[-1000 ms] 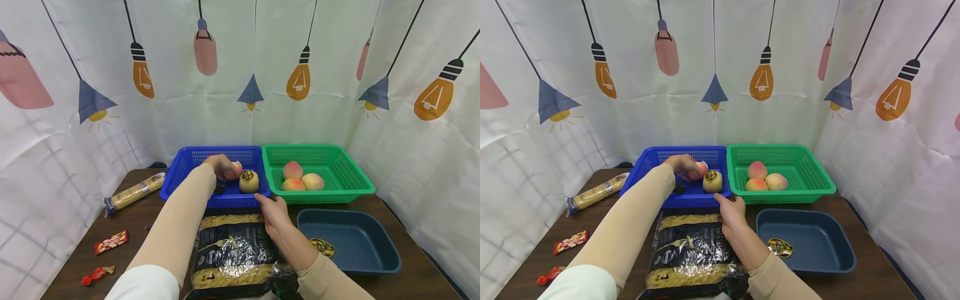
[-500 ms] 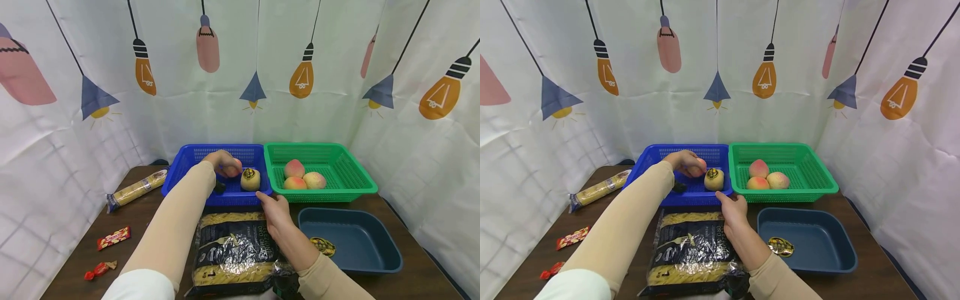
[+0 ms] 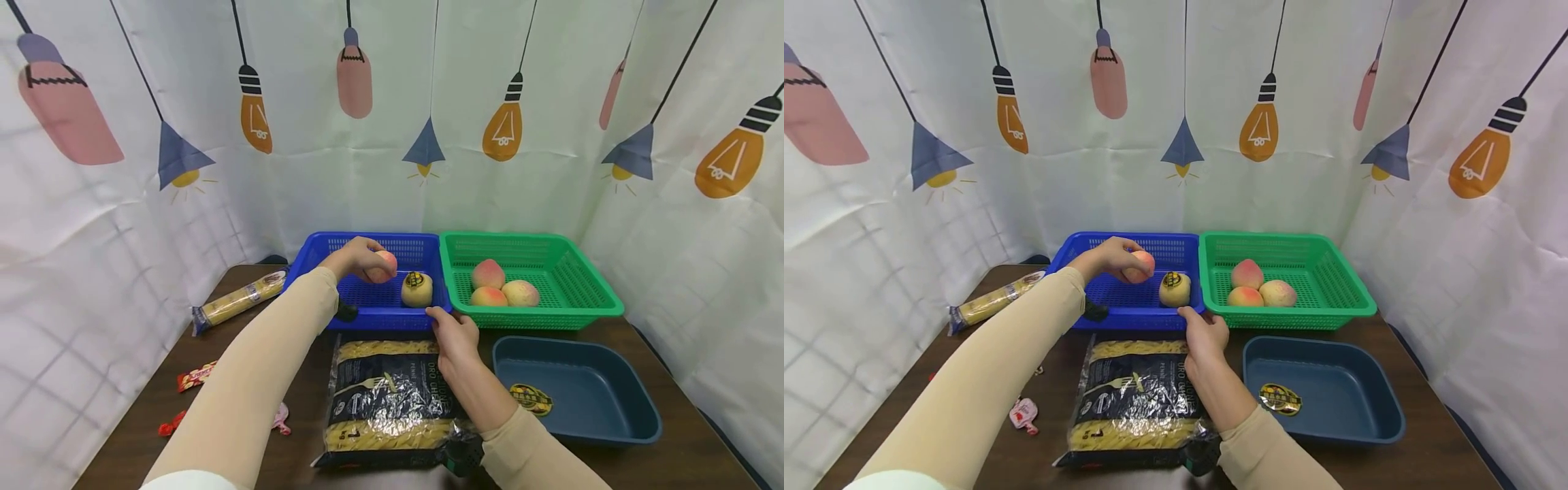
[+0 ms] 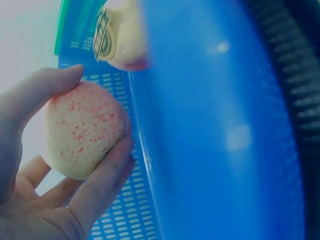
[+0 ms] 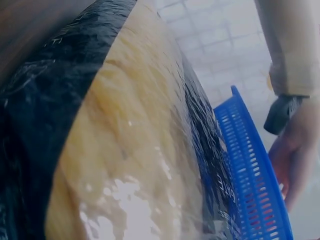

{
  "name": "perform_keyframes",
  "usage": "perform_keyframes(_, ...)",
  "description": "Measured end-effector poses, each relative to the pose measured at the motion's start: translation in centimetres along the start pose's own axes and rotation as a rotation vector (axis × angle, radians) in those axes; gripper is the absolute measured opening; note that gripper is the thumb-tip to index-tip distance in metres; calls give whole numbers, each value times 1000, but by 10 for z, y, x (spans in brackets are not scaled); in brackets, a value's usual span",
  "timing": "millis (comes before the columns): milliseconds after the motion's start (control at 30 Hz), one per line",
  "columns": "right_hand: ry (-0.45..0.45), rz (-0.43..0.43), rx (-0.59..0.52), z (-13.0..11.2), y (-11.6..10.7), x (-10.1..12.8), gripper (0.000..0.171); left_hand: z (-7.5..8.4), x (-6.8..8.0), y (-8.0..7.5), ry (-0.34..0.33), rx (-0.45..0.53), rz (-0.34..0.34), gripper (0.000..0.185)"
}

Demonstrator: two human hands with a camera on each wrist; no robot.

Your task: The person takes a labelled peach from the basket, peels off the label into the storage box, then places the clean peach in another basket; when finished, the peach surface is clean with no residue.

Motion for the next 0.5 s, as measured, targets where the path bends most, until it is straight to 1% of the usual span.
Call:
perform_keyframes(167,-6,38,-7,2,-3,0,73,-1,16,-6,90,25,81,73)
perform_keyframes(267,-11,39,-3,2,-3,0,72,-3,29,-8,139,72,113,69)
perform_keyframes(367,-14,31,0,2,-3,1,72,-5,45,-9,197,150,134,66)
perform_keyframes(500,-10,12,5,0,-3,2,75,-7,74,-10,282,211,184,64)
Point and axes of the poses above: each hand's wrist, its own x-axis away from the middle knuckle, its own y-axis out of the palm, z = x × y, the point moved 10 cm from there along -x, towards the middle knuckle, and after that the axes turned 15 degrees about -y, right-handed, at the moved point
